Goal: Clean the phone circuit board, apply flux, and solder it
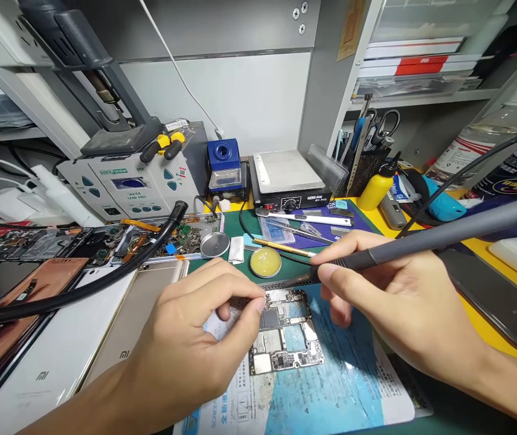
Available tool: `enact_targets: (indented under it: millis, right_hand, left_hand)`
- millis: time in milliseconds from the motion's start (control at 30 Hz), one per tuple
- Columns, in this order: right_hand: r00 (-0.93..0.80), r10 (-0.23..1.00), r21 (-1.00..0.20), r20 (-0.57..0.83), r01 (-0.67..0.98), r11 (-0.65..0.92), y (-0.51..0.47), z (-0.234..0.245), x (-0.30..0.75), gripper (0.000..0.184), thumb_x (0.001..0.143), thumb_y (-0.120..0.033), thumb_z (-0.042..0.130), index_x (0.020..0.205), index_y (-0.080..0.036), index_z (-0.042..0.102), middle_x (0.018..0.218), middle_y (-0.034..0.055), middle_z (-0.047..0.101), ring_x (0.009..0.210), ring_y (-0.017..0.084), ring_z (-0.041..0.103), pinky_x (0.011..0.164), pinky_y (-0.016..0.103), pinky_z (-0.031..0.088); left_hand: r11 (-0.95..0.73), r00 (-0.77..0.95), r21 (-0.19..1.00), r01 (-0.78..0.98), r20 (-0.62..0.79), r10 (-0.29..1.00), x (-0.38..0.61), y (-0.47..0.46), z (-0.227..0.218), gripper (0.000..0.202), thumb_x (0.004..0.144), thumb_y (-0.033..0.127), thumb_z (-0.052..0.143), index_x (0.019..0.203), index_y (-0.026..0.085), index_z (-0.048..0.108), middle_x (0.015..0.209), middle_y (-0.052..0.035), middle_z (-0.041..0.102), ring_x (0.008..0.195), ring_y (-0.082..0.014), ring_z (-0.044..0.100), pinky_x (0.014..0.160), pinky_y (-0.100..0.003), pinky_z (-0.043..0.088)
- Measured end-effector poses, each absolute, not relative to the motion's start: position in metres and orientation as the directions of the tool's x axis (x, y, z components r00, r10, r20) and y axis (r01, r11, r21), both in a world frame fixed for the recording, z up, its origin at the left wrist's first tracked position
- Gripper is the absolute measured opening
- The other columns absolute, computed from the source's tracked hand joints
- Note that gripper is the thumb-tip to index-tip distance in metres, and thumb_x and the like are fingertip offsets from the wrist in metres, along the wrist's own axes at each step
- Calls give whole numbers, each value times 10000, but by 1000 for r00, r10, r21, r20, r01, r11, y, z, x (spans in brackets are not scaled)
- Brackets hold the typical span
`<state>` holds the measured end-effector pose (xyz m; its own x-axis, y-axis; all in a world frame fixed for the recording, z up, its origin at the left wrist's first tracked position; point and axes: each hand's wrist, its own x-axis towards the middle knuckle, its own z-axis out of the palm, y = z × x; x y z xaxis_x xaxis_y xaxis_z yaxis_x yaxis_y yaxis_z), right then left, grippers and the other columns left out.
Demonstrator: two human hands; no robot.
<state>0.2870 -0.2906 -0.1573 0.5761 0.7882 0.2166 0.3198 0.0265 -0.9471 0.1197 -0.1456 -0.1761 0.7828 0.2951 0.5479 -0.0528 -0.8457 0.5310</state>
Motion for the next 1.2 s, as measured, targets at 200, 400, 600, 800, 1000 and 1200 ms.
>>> enact_targets:
  millis: [200, 400, 600, 800, 1000, 1200]
  right_hand:
    - [581, 788, -957, 205, 288, 37, -289, -156, 287, 72, 831, -208, 669, 765, -189, 650, 468, -32, 578, 416, 135, 558, 412, 222, 423]
    - [582, 787, -963, 202, 263, 53, -290, -161, 289, 37, 823, -194, 681, 791, -183, 667, 486, -42, 569, 426, 120, 522, 416, 215, 410]
    - [577, 801, -972, 159, 232, 26, -291, -162, 289, 31, 814, -189, 682, 796, -182, 658, 518, -46, 561, 431, 127, 537, 413, 224, 411]
    - [567, 812, -980, 137, 198, 27, -290, -160, 289, 33, 795, -185, 692, 802, -176, 660, 509, -49, 555, 431, 125, 532, 418, 225, 419]
    - [568, 812, -982, 133, 187, 30, -290, -161, 289, 34, 790, -169, 697, 802, -170, 665, 513, -53, 552, 439, 119, 534, 427, 221, 431]
    - [569, 812, -982, 133, 187, 30, -291, -163, 290, 52, 787, -151, 709, 794, -173, 663, 518, -52, 561, 443, 111, 535, 427, 213, 431]
  left_hand:
    - [-901, 754, 418, -118, 628, 193, 114, -148, -176, 157, 902, 36, 639, 845, 140, 742, 781, -27, 709, 752, -105, 654, 736, -231, 556]
    - [-973, 785, 204, -106, 618, 45, 110, -148, -173, 196, 891, 23, 625, 862, 157, 764, 812, -27, 753, 798, -125, 696, 818, -234, 596]
    - [-982, 788, 98, -163, 612, -69, 108, -144, -170, 176, 913, 30, 631, 905, 137, 770, 851, -46, 763, 821, -139, 704, 894, -266, 601]
    - [-985, 828, 37, -167, 548, -120, 103, -142, -169, 177, 947, 62, 622, 986, 145, 774, 938, -57, 775, 895, -159, 717, 940, -284, 591]
    - [-988, 830, 22, -153, 546, -116, 103, -143, -169, 182, 953, 67, 614, 972, 158, 771, 917, -47, 772, 859, -151, 716, 900, -271, 596]
    - [-988, 831, 7, -151, 543, -123, 105, -143, -170, 188, 947, 71, 613, 963, 170, 773, 901, -37, 777, 848, -156, 726, 866, -271, 608]
